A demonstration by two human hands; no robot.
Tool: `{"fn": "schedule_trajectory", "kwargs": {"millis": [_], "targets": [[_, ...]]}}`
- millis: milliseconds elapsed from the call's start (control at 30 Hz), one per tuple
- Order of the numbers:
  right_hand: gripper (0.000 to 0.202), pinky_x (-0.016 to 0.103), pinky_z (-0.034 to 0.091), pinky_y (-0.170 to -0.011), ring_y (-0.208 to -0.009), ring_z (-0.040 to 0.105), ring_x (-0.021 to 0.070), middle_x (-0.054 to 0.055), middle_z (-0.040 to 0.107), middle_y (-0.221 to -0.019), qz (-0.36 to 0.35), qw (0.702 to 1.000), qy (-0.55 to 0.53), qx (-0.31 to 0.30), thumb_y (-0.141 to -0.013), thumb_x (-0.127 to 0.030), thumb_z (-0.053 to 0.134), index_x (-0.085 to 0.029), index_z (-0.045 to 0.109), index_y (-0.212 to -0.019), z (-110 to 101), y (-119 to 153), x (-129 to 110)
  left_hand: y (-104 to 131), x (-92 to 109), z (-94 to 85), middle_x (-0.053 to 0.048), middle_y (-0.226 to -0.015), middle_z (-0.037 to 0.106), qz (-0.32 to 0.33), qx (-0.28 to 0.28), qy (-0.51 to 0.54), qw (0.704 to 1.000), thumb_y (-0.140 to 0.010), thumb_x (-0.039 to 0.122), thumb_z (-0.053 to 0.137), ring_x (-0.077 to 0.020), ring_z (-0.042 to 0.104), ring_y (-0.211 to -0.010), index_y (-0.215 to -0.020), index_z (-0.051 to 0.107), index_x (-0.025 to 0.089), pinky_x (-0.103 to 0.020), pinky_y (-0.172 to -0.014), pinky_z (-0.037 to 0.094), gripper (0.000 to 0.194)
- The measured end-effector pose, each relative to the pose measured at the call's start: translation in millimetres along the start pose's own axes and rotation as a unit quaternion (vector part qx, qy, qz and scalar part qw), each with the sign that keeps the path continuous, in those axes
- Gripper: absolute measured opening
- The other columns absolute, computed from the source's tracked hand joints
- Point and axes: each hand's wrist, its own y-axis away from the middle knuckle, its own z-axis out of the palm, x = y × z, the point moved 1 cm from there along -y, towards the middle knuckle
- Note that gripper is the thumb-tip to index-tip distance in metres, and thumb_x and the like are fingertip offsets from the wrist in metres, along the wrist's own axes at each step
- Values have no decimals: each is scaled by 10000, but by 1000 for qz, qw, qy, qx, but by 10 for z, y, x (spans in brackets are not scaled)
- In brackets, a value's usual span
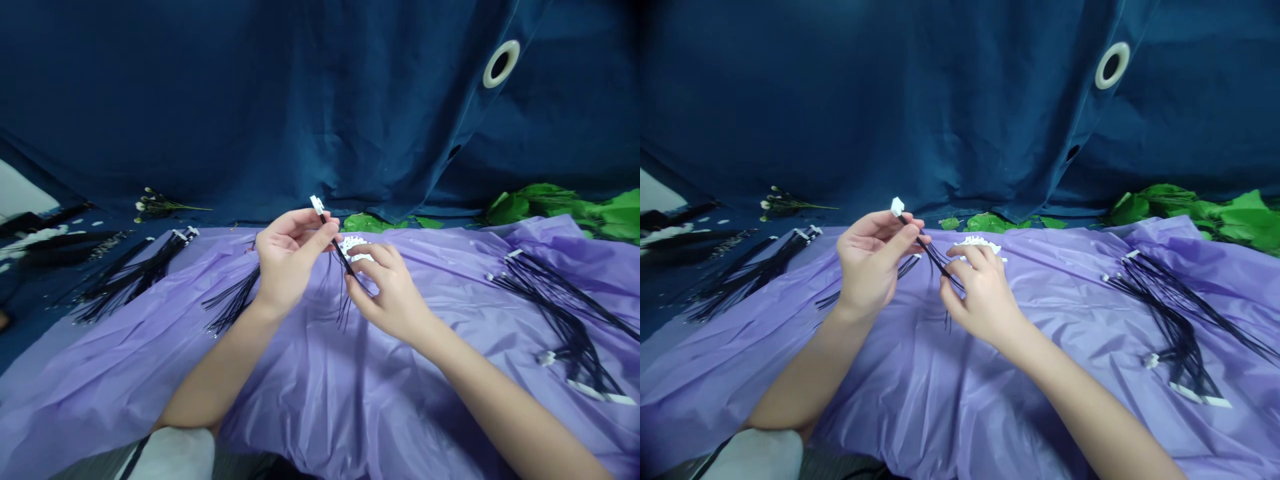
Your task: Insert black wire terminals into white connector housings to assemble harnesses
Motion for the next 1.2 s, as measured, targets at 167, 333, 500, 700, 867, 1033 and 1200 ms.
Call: {"fn": "schedule_trajectory", "kwargs": {"millis": [167,333,500,700,867,1033,1200], "targets": [[91,405,419,-878,-1018,543,246,66,616,-1106,13,995,-57,-77,-842,-232,533,-180,604,-864,20,6,-11,-241,38,-222,-10,-869,689,-13,50,23,998,-693,367,728,-105,657,-641,-901,627,184,-242,-611,550,295],[113,322,439,-807,-877,591,175,37,633,-921,13,974,-120,-194,-886,-216,489,-171,592,-871,-16,6,-76,-534,-17,-531,7,-823,682,-78,77,71,991,-665,373,747,-80,638,-607,-847,617,180,-217,-586,532,295],[236,335,444,-839,-935,611,204,72,642,-1021,15,957,-109,-270,-889,-334,540,-164,594,-1043,-68,27,-105,-573,109,-772,60,-698,660,-55,93,62,992,-659,314,768,-61,589,-544,-751,620,218,-202,-517,496,199],[255,338,463,-815,-923,625,209,56,659,-1035,22,954,-101,-283,-891,-357,528,-199,608,-1075,-96,63,-54,-635,74,-910,10,-677,667,57,70,-197,976,-674,356,739,-97,585,-512,-758,656,181,-232,-496,454,212],[272,321,484,-749,-858,647,205,47,677,-993,36,945,-111,-307,-886,-399,523,-224,615,-1073,-73,107,-24,-825,-417,-965,-97,-728,697,15,-58,-497,866,-708,335,668,-198,655,-690,-789,705,112,-304,-689,478,239],[270,299,492,-691,-843,639,191,33,662,-1037,51,937,-127,-322,-889,-437,507,-248,608,-1054,-78,118,-14,-660,-499,-1172,-131,-875,717,11,-100,-535,839,-733,379,639,-241,660,-826,-922,715,103,-329,-791,473,342],[268,297,499,-688,-891,633,205,51,664,-1018,45,937,-139,-319,-883,-430,512,-236,619,-1033,-93,120,-7,-493,-280,-1487,-135,-1242,619,12,-94,-541,836,-789,420,581,-222,613,-1068,-1288,545,105,-299,-941,443,590]]}}
